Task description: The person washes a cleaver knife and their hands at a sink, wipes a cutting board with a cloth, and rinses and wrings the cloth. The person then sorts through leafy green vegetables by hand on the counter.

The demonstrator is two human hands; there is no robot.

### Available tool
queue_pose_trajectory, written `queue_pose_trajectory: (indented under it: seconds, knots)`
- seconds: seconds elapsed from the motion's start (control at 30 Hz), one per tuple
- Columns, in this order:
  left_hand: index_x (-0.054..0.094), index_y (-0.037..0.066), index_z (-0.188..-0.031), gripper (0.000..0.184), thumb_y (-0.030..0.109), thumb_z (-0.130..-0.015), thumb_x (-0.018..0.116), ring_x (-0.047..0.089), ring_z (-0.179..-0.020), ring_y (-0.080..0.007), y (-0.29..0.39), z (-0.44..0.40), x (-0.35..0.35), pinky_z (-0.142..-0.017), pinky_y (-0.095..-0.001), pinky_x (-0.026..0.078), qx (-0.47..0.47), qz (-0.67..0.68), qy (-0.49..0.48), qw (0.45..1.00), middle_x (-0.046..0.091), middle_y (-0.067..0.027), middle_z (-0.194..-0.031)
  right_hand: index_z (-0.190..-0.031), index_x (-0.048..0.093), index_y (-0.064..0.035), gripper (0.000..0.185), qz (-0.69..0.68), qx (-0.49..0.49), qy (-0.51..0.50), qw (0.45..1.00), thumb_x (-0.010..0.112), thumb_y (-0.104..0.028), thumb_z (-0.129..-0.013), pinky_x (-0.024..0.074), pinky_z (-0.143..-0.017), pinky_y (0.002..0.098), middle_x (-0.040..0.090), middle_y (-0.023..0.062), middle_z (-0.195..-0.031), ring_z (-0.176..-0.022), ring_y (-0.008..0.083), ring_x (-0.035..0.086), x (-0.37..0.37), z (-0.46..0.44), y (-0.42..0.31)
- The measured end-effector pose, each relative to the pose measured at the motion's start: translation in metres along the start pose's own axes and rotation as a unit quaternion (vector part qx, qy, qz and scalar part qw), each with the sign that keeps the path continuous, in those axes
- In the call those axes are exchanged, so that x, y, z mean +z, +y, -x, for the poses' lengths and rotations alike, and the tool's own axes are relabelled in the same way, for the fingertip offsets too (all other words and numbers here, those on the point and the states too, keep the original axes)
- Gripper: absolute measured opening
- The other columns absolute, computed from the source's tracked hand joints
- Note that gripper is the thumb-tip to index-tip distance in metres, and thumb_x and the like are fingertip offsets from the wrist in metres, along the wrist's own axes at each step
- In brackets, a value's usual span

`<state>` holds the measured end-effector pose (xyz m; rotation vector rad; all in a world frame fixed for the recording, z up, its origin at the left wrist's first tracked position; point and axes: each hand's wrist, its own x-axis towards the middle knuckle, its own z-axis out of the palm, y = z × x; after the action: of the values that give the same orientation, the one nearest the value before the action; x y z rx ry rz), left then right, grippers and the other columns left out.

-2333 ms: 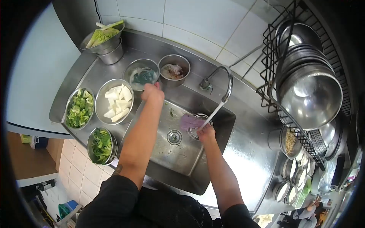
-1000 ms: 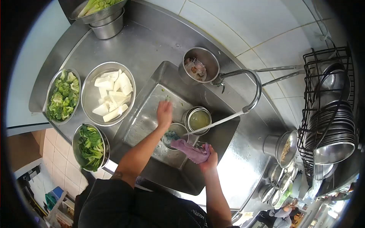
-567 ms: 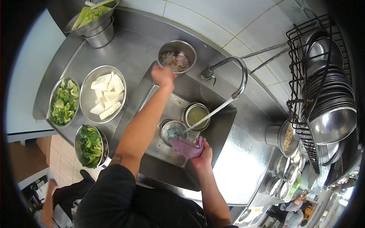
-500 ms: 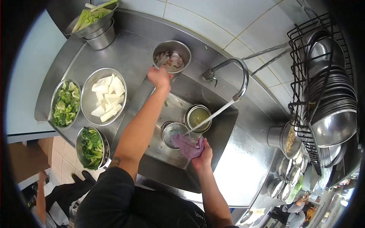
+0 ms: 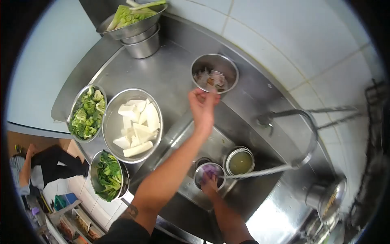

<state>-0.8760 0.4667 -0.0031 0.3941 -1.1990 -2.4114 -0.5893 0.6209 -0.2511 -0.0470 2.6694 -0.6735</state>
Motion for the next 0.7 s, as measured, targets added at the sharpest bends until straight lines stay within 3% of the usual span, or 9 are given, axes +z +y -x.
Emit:
queue_pose_trajectory:
  seconds: [0.1,0.17,0.23,0.3,0.33,0.37,0.53,0.63,0.7]
  knots:
    - [0.041,0.005,-0.134,0.046,0.017,-0.097,0.066,0.060,-0.113,-0.0207,-0.030,0.035,-0.023,-0.088,-0.0352,0.054,0.060,-0.060,-0.054,0.995,0.055,-0.0094,-0.118,-0.140,0.054,-0.0139,0.060,0.176,0.068,-0.112,0.976,0.072,-0.034,-0.086,0.0406,-0.109,0.0487,0.048,0.0174,-0.145,-0.139,0.0274,0.041,0.017,-0.032,-0.011]
    - [0.044,0.004,-0.140,0.057,0.015,-0.092,0.071,0.056,-0.116,-0.0256,-0.078,0.080,-0.074,-0.094,-0.0377,0.048,-0.112,-0.175,-0.115,0.971,0.056,-0.0135,-0.119,-0.139,0.053,-0.0111,0.061,0.229,0.098,-0.181,0.951,0.071,-0.034,-0.086,0.0413,-0.107,0.0536,0.040,0.0192,-0.149,-0.143,0.0266,0.034,0.051,-0.047,0.012]
    - [0.047,0.006,-0.139,0.058,0.023,-0.090,0.072,0.052,-0.121,-0.0341,-0.133,0.136,-0.145,-0.097,-0.0463,0.047,-0.114,-0.508,-0.185,0.833,0.053,-0.0201,-0.127,-0.135,0.057,-0.0071,0.054,0.008,-0.038,-0.019,0.999,0.064,-0.036,-0.089,0.0437,-0.105,0.0520,0.050,0.0186,-0.139,-0.134,0.0254,0.047,0.128,-0.056,0.074]
    - [0.047,0.008,-0.141,0.059,0.024,-0.089,0.070,0.049,-0.123,-0.0425,-0.163,0.195,-0.195,-0.100,-0.0524,0.045,-0.143,-0.685,-0.193,0.688,0.051,-0.0239,-0.130,-0.127,0.063,-0.0100,0.047,0.121,0.014,-0.151,0.981,0.059,-0.039,-0.091,0.0479,-0.100,0.0532,0.060,0.0152,-0.128,-0.121,0.0258,0.060,0.138,-0.065,0.107]
    - [0.046,0.009,-0.142,0.058,0.020,-0.089,0.067,0.050,-0.123,-0.0431,-0.163,0.206,-0.208,-0.098,-0.0523,0.046,-0.163,-0.705,-0.222,0.654,0.050,-0.0251,-0.129,-0.114,0.067,-0.0080,0.037,0.191,-0.062,-0.240,0.950,0.059,-0.035,-0.090,0.0509,-0.092,0.0561,0.067,0.0145,-0.116,-0.109,0.0307,0.066,0.222,-0.076,0.168]
    - [0.045,0.010,-0.143,0.058,0.017,-0.089,0.065,0.051,-0.123,-0.0436,-0.159,0.207,-0.217,-0.096,-0.0521,0.047,-0.175,-0.721,-0.249,0.622,0.050,-0.0263,-0.129,-0.106,0.069,-0.0081,0.032,0.325,-0.115,-0.174,0.922,0.061,-0.033,-0.088,0.0512,-0.088,0.0582,0.069,0.0171,-0.109,-0.108,0.0345,0.066,0.180,-0.078,0.139]
    - [0.046,0.003,-0.129,0.044,0.006,-0.087,0.058,0.062,-0.105,-0.0483,-0.178,0.209,-0.248,-0.086,-0.0550,0.051,-0.230,-0.677,-0.243,0.655,0.057,-0.0319,-0.121,-0.117,0.068,-0.0059,0.040,-0.033,0.031,-0.240,0.970,0.061,-0.034,-0.090,0.0483,-0.093,0.0521,0.070,0.0244,-0.104,-0.101,0.0427,0.065,0.038,-0.095,0.082]
    - [0.045,0.000,-0.121,0.038,0.008,-0.087,0.059,0.066,-0.095,-0.0494,-0.183,0.227,-0.257,-0.087,-0.0561,0.051,-0.262,-0.673,-0.204,0.661,0.068,-0.0282,-0.097,-0.101,0.071,-0.0028,0.033,-0.110,-0.073,-0.150,0.980,0.068,-0.032,-0.085,0.0501,-0.086,0.0501,0.069,0.0240,-0.098,-0.093,0.0423,0.065,-0.020,-0.043,0.054]
    - [0.044,-0.001,-0.123,0.041,0.010,-0.087,0.060,0.065,-0.097,-0.0496,-0.196,0.237,-0.265,-0.088,-0.0561,0.051,-0.308,-0.669,-0.164,0.657,0.068,-0.0286,-0.098,-0.081,0.072,-0.0010,0.022,-0.061,-0.017,0.154,0.986,0.072,-0.023,-0.079,0.0503,-0.076,0.0479,0.069,0.0196,-0.087,-0.075,0.0395,0.063,-0.015,-0.007,0.025]
